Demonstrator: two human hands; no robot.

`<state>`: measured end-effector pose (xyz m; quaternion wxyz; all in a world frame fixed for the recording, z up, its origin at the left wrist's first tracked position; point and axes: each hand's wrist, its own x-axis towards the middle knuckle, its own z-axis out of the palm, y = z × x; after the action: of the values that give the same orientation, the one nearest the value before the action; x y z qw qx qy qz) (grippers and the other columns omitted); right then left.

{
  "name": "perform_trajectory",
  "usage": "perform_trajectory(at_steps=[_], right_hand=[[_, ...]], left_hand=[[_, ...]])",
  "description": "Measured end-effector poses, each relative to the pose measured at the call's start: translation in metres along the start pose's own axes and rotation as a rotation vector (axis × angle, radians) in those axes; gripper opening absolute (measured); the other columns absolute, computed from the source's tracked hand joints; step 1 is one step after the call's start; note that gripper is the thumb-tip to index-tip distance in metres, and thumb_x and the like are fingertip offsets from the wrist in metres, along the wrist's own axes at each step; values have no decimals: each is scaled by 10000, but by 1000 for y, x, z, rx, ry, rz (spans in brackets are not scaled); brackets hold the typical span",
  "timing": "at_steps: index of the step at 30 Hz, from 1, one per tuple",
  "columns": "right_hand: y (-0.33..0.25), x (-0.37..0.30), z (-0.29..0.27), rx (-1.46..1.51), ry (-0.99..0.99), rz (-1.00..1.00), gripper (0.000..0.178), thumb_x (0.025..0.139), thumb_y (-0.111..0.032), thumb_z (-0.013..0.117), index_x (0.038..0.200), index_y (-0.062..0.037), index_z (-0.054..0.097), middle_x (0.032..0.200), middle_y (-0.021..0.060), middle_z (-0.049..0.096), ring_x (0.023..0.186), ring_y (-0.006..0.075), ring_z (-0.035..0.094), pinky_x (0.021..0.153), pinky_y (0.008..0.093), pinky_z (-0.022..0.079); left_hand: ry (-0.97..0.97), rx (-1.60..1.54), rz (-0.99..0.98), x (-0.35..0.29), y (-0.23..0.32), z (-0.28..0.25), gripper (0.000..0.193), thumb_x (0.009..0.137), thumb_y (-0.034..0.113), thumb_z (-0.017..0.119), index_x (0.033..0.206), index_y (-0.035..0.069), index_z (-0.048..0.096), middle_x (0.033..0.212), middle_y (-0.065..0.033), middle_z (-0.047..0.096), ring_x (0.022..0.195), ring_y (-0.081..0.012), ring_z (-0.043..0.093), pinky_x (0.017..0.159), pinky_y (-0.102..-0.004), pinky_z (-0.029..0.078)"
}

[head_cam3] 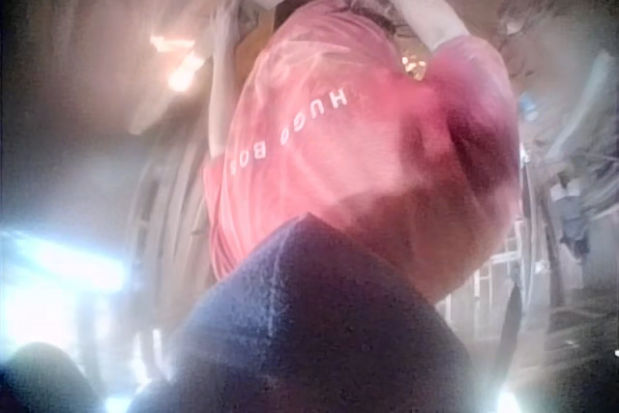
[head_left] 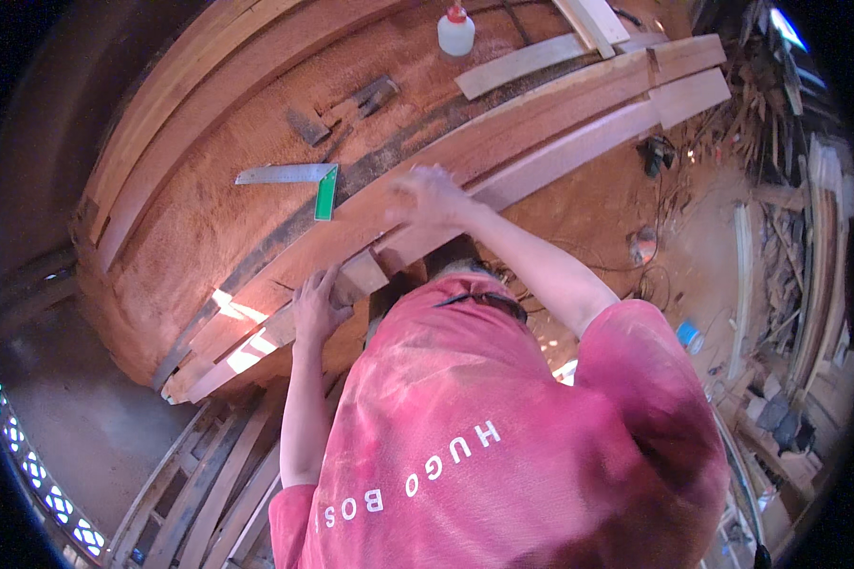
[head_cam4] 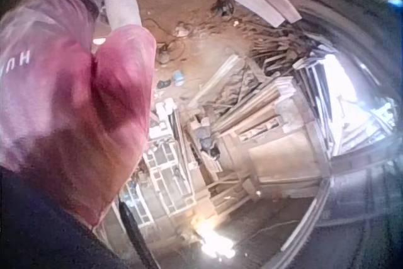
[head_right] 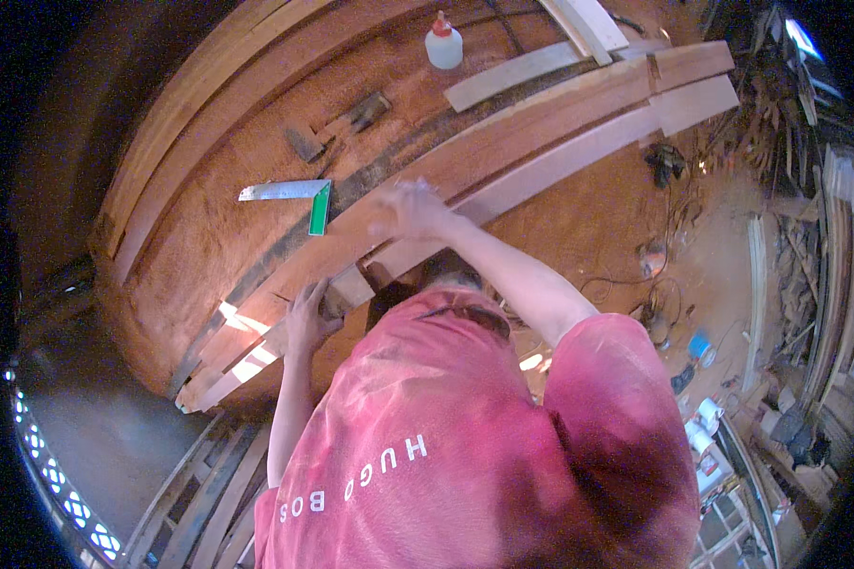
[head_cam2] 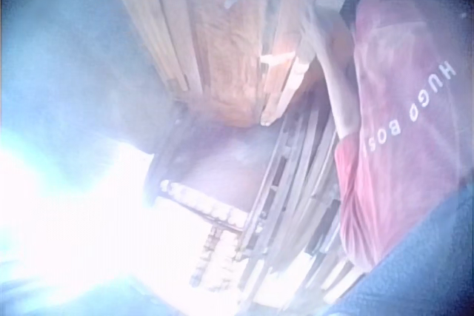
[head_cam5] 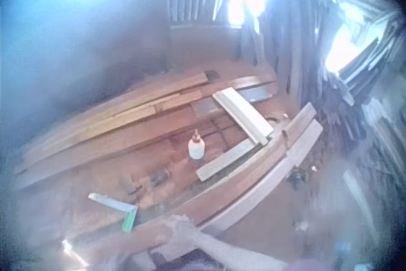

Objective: The person cuts a wooden plank with a circular saw, applies glue to the plank, and then hammers it into place on a curved wooden structure. They repeat this process with another plank, ensuring it fits securely.

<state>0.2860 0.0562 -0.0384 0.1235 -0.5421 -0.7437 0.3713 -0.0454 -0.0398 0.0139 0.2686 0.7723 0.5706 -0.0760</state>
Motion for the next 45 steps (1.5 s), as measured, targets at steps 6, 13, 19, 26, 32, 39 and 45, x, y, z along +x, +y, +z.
perform_trajectory(at_steps=[6, 13, 19, 26, 32, 39, 45], right_hand=[[134, 111, -99, 222, 1030, 402, 771, 760, -375, 889, 1317, 61, 582, 1193, 237, 677, 1103, 336, 656, 956, 413, 524], [276, 189, -136, 0, 748, 344, 873, 713, -558, 858, 1368, -53, 578, 1250, 158, 696, 1161, 362, 663, 940, 451, 541], [250, 197, -126, 8, 695, 422, 909, 687, -547, 891, 1374, -45, 572, 1284, 156, 685, 1185, 344, 657, 984, 431, 524], [238, 186, -140, 62, 753, 444, 963, 656, -534, 930, 1386, -25, 560, 1329, 152, 667, 1223, 309, 643, 1035, 405, 500], [166, 168, -140, 207, 1033, 253, 972, 646, -475, 959, 1397, -14, 547, 1311, 147, 664, 1210, 286, 638, 1047, 399, 491], [126, 125, -139, 94, 913, -72, 829, 692, -326, 966, 1352, -20, 567, 1241, 139, 668, 1100, 249, 667, 974, 381, 532], [20, 59, -93, -30, 534, -353, 832, 657, -392, 955, 1344, -96, 592, 1201, 117, 680, 1100, 326, 644, 947, 460, 517]], left_hand=[[144, -143, -187, -33, 26, -47, 886, 581, 243, 836, 1428, 174, 584, 1335, -130, 635, 1254, -334, 582, 1062, -478, 419], [359, -1366, -431, -95, -9, -77, 822, 663, 351, 758, 1378, -2, 561, 1183, -116, 667, 1068, -219, 652, 957, -378, 524], [846, -1991, -299, -94, 2, -98, 829, 789, 455, 618, 1482, 29, 460, 1212, -147, 663, 1101, -252, 663, 973, -435, 556], [991, -2144, -222, -98, -28, -77, 806, 900, 536, 432, 1511, 11, 437, 1216, -175, 678, 1064, -327, 689, 966, -495, 563], [1075, -2251, -151, -101, -41, -64, 731, 885, 521, 424, 1417, 36, 556, 1077, -174, 713, 984, -348, 697, 960, -550, 539], [1178, -2025, -445, -125, -55, -50, 594, 920, 499, 418, 1212, 30, 636, 1041, -149, 714, 955, -297, 705, 894, -447, 573], [942, -1884, -813, -159, -66, -11, 505, 929, 497, 481, 1137, 62, 633, 938, -79, 676, 864, -226, 677, 800, -386, 557]])
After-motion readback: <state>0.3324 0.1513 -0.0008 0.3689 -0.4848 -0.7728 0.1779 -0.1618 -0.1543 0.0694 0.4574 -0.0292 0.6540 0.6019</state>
